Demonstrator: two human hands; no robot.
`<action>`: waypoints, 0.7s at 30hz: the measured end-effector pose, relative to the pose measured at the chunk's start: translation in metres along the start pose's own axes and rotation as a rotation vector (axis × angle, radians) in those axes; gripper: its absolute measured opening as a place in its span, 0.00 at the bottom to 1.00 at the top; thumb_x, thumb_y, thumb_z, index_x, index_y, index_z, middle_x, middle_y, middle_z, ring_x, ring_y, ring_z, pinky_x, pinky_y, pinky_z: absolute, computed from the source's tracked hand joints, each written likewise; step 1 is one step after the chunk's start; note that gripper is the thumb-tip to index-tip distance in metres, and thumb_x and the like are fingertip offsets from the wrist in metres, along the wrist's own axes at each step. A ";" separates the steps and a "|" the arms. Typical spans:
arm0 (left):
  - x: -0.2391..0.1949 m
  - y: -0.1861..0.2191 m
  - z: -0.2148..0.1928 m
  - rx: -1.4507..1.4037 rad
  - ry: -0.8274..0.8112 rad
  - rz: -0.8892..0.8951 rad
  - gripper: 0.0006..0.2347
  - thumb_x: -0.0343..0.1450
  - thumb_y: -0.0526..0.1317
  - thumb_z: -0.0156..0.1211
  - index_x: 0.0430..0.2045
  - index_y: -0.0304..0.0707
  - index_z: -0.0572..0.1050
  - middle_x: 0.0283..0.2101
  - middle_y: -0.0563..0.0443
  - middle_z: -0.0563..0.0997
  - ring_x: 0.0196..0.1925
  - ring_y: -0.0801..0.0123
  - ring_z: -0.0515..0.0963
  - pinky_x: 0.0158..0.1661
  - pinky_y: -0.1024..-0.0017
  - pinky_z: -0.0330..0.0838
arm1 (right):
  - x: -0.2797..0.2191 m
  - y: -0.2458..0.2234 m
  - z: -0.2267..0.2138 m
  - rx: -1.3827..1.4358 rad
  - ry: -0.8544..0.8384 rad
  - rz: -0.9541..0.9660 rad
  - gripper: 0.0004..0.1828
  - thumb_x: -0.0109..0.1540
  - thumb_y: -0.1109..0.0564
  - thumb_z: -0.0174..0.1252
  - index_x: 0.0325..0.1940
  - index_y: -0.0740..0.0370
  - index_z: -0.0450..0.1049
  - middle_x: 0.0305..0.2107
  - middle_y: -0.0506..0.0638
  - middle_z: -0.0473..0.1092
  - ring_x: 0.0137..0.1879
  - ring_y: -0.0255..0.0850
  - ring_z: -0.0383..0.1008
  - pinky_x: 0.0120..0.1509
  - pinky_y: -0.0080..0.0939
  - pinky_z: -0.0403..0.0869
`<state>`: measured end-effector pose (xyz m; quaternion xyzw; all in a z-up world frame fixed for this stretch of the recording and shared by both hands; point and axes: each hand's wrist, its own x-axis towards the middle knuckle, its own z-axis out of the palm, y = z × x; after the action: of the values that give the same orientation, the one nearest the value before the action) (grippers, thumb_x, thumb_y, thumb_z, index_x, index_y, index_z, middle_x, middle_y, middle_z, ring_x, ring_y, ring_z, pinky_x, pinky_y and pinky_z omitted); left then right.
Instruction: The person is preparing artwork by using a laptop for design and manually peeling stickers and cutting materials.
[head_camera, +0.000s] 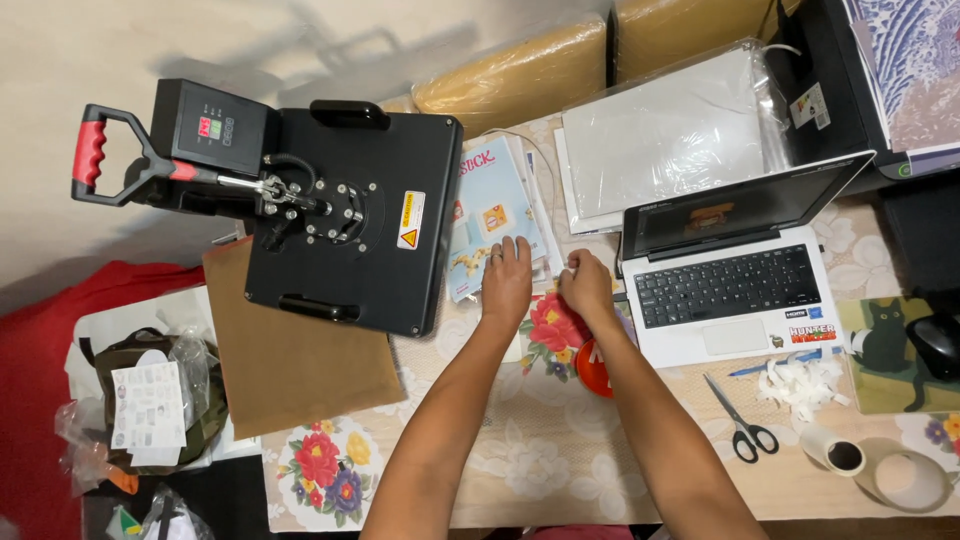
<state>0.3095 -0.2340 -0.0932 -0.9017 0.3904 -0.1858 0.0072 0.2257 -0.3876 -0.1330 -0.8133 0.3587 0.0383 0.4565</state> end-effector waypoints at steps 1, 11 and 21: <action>0.001 -0.001 -0.007 0.004 0.002 0.001 0.17 0.76 0.31 0.63 0.61 0.30 0.78 0.56 0.31 0.84 0.56 0.44 0.88 0.49 0.59 0.86 | 0.001 0.001 0.005 0.004 0.001 -0.003 0.14 0.66 0.56 0.66 0.56 0.58 0.80 0.46 0.57 0.82 0.60 0.59 0.84 0.65 0.63 0.81; -0.012 -0.009 -0.017 -0.143 -0.153 -0.074 0.23 0.74 0.30 0.67 0.66 0.28 0.73 0.62 0.31 0.80 0.65 0.42 0.83 0.55 0.62 0.88 | 0.010 0.006 0.021 0.041 -0.022 0.115 0.12 0.64 0.55 0.65 0.52 0.55 0.83 0.42 0.48 0.83 0.60 0.56 0.85 0.67 0.61 0.81; -0.022 -0.012 -0.020 -0.335 -0.215 -0.206 0.31 0.72 0.29 0.69 0.72 0.25 0.64 0.69 0.29 0.69 0.74 0.37 0.72 0.55 0.57 0.91 | -0.015 -0.024 -0.005 0.090 0.063 0.030 0.17 0.66 0.57 0.60 0.59 0.58 0.75 0.43 0.53 0.73 0.61 0.60 0.80 0.67 0.64 0.78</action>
<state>0.2972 -0.2075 -0.0796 -0.9400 0.3186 -0.0207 -0.1202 0.2282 -0.3757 -0.1073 -0.7873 0.3862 0.0033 0.4807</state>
